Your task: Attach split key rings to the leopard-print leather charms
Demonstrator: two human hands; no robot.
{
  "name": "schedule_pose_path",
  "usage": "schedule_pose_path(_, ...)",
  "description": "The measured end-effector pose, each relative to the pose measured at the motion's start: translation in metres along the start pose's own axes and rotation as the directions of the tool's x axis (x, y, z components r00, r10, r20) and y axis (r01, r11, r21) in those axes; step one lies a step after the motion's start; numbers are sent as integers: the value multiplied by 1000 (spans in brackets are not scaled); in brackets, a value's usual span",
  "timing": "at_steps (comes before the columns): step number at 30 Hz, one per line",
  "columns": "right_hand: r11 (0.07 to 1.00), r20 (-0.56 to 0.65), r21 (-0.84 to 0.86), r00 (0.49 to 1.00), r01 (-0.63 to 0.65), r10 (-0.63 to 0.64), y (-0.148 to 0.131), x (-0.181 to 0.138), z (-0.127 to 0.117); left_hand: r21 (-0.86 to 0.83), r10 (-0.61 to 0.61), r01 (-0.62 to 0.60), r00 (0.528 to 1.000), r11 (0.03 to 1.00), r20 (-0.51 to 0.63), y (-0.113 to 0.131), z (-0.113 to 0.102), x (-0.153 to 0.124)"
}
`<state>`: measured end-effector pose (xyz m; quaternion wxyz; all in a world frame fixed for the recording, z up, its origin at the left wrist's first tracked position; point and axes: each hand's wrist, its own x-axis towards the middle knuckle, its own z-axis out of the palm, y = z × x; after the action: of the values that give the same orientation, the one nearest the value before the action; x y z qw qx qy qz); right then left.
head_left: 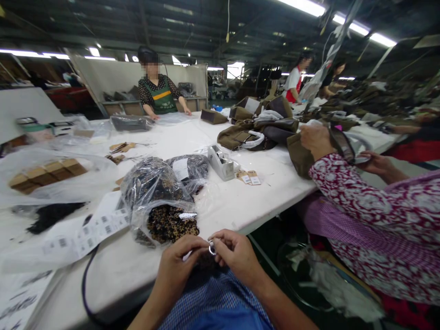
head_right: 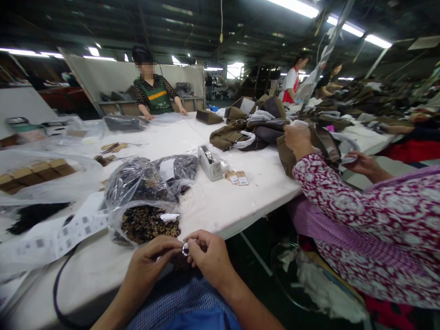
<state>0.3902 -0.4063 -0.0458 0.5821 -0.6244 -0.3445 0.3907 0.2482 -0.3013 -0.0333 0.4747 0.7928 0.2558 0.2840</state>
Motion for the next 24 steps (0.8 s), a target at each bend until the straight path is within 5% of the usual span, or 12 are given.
schedule_pose_path(7, 998, 89, -50, 996, 30, -25, -4, -3, -9, 5, -79, 79, 995, 997, 68, -4, 1, 8)
schedule_pose_path(13, 961, 4, -192, 980, 197, -200, -3, -4, -12, 7, -228, 229, 971, 973, 75, 5, 8, 19)
schedule_pose_path(18, 949, -58, -218, 968, 227, -244, 3, 3, -13, -81, -214, 228, 965, 970, 152, 16, 17, 38)
schedule_pose_path(21, 969, -131, -154, 968, 193, -214, 7, 7, -15, 277, -77, 27, 982, 961, 172, 17, 15, 71)
schedule_pose_path(24, 977, -140, -104, 970, 185, -198, 11, 8, -17, 722, -1, -171, 973, 671, 231, 8, 12, 118)
